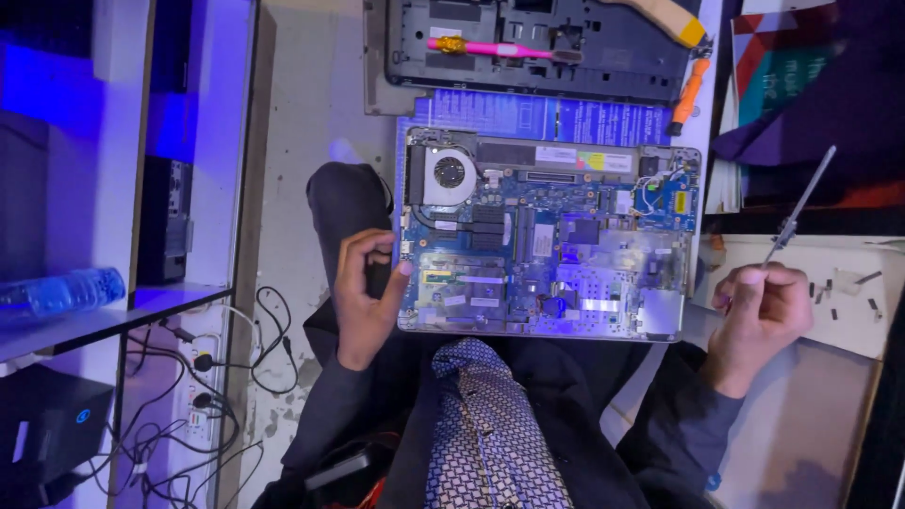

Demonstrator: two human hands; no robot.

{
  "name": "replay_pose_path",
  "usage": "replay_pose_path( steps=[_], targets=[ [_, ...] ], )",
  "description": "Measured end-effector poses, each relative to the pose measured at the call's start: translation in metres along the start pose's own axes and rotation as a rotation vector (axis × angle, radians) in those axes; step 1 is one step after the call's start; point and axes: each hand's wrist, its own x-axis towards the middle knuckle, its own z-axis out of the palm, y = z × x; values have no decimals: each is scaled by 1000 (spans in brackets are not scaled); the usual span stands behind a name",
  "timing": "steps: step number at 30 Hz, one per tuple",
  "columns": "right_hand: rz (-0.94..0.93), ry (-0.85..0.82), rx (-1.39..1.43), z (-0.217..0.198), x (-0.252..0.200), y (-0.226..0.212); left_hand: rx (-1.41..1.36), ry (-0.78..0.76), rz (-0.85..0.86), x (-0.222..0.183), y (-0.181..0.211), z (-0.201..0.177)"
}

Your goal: Disassembling a laptop to access internal components, including removing screws and disconnecting cables.

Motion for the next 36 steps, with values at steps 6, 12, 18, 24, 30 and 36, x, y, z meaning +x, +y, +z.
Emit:
replay_pose_path(
  steps=[6, 12, 18, 24, 30, 36],
  targets=[
    [125, -23, -90, 0, -24, 10, -22, -35, -13, 5, -10, 1],
    [108, -68, -90, 12, -24, 5, -4, -26, 40, 5, -21, 1],
    [12, -60, -164, 16, -23, 8, 8, 32, 85, 7, -19, 4],
    [49, -16, -190, 21, -26, 6, 44, 32, 112, 9, -23, 5],
    [22, 12, -172, 19, -28, 13, 20, -24, 70, 10, -22, -3],
    [55, 63, -177, 25, -29, 4, 61, -48, 87, 4, -21, -4]
  ],
)
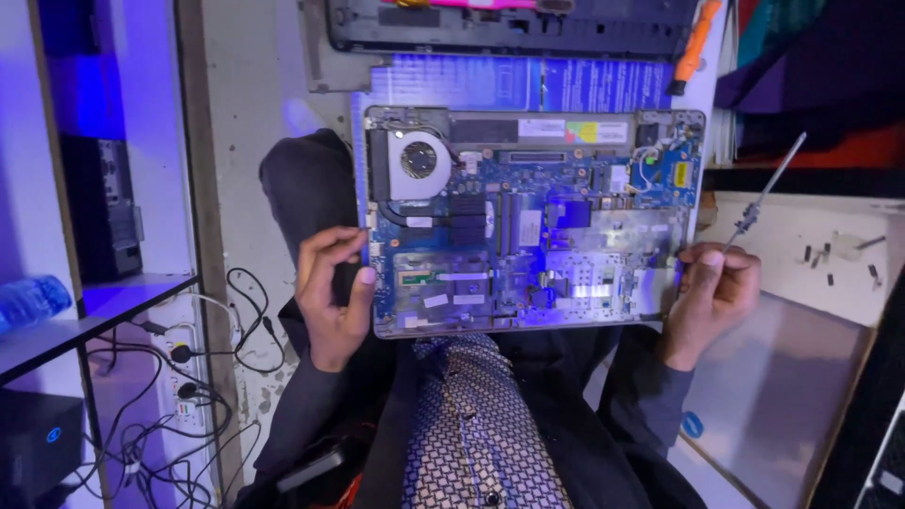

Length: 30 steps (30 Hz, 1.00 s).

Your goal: Disassembling a laptop to access internal components, including removing screws and disconnecting cables.

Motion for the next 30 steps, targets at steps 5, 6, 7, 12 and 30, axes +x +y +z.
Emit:
replay_pose_path(
  steps=[5, 6, 7, 12, 30],
  targets=[
    [43, 39, 130, -2, -3, 16, -5, 3, -9, -6, 2, -1],
    [49, 53, 201, -1, 0, 24, -39, 16, -17, -3, 1, -1],
    [35, 69, 211, 1, 3, 24, -42, 19, 6, -1, 0, 1],
    [84, 110, 258, 2, -1, 26, 13, 28, -10, -6, 0, 4],
    [81, 79, 387, 1, 0, 10, 162, 31, -7, -14, 39, 19]
  ],
)
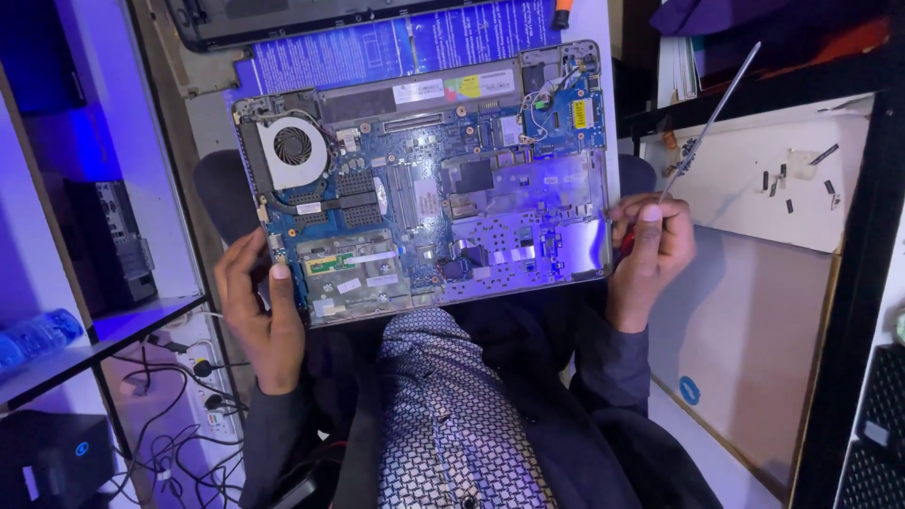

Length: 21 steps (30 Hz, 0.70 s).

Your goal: Disassembling a laptop to access internal components, including removing screws and disconnecting cables.

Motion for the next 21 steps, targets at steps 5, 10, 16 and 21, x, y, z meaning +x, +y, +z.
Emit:
replay_pose_path(
  steps=[5, 10, 16, 21],
  targets=[
    [-31, -37, -10, -10, 2, -11, 118, 44, 55, -10, 9, 5],
    [-52, -172, -9, -5, -1, -46, 228, 38, 246, -15, 23, 18],
    [-83, -583, -192, 44, -19, -83, 92, -179, 460, -18, 45, 56],
    [-185, -715, -284, 86, -32, -86, 89, -232, 425, -19, 50, 55]
  ],
)
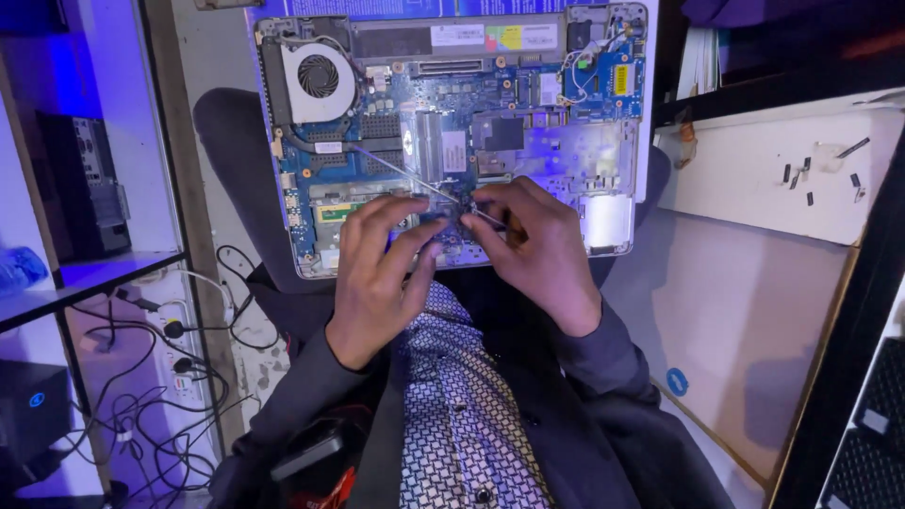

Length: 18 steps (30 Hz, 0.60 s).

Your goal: Disassembling a laptop to access internal components, including removing screws and disconnecting cables.

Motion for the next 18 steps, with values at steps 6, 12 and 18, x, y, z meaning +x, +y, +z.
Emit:
replay_pose_path(
  steps=[6, 12, 18],
  targets=[
    [82, -81, -105, 1, 2, 2, -42, 139, -28, -13, -16, -5],
    [146, -169, -99, -6, -1, 5, -140, 222, 5, -16, -30, -11],
    [151, -238, -163, -10, -4, 6, -225, 286, 64, -19, -39, -5]
  ],
)
